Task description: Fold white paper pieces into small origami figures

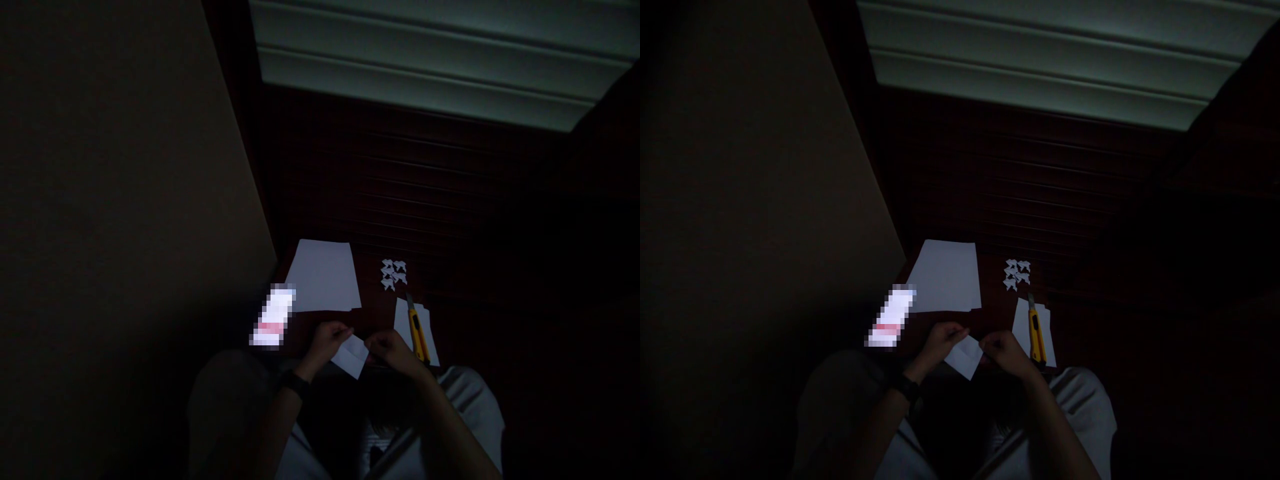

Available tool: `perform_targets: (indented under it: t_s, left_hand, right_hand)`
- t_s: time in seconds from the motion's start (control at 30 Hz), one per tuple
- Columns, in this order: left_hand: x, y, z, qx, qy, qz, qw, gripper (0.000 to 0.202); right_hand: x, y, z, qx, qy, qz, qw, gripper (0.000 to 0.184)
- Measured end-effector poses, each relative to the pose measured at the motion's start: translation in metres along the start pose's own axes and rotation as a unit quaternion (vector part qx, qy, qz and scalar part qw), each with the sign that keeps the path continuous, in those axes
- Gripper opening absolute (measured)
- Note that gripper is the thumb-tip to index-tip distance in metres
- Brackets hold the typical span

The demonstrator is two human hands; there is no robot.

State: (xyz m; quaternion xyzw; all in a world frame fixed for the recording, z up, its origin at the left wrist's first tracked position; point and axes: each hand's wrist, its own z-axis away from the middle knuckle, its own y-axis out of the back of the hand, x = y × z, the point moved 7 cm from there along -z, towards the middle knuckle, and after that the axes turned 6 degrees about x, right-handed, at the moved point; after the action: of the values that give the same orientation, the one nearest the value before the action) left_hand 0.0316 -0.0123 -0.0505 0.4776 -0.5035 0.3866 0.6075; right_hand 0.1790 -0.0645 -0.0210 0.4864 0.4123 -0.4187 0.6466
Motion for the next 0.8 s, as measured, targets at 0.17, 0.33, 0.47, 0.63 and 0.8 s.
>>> perform_targets:
  t_s: [0.17, 0.33, 0.47, 0.63, 0.8]
  left_hand:
    - [0.002, 0.001, 0.001, 0.001, 0.012, 0.014, 1.0, 0.035]
    - [0.002, 0.004, 0.0, 0.029, 0.023, 0.039, 0.999, 0.037]
    - [0.003, 0.006, -0.001, 0.036, 0.03, 0.059, 0.997, 0.039]
    - [0.007, 0.008, 0.001, 0.019, 0.038, 0.063, 0.997, 0.038]
    - [0.009, 0.003, 0.004, -0.045, 0.047, 0.049, 0.997, 0.034]
  right_hand:
    - [-0.001, 0.005, 0.009, -0.031, -0.027, -0.051, 0.998, 0.035]
    - [0.0, 0.016, 0.01, -0.011, -0.023, -0.068, 0.997, 0.038]
    - [0.002, 0.03, 0.0, 0.139, 0.032, -0.031, 0.989, 0.036]
    - [0.012, 0.009, -0.018, 0.159, 0.037, 0.019, 0.986, 0.038]
    - [0.01, 0.005, -0.024, 0.176, 0.071, 0.033, 0.981, 0.037]
